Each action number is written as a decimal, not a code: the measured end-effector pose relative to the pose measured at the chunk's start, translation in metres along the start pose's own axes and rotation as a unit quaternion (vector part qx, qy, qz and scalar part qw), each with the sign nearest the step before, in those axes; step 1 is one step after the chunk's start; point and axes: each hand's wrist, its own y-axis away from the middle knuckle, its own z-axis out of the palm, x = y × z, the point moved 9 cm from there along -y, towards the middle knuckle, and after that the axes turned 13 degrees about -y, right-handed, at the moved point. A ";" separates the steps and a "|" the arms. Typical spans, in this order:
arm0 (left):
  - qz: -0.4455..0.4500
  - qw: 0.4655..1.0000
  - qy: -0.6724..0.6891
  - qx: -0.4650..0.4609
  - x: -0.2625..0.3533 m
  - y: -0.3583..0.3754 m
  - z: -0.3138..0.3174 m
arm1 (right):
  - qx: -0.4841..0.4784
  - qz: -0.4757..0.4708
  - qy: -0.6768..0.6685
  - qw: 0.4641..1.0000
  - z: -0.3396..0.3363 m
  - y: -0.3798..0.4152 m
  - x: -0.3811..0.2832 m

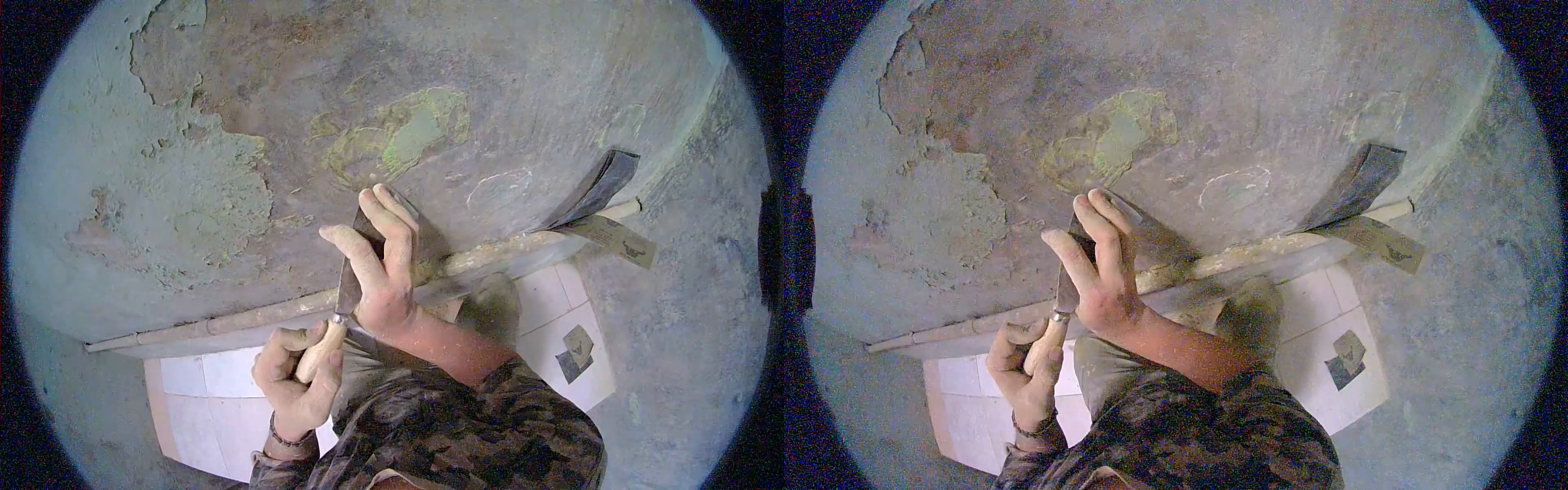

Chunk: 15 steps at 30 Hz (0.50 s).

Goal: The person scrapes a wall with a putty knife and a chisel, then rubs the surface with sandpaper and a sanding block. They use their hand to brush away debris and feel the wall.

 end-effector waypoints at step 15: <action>0.004 0.999 -0.037 -0.030 0.027 0.002 0.007 | 0.029 0.002 -0.023 0.999 -0.008 -0.010 0.000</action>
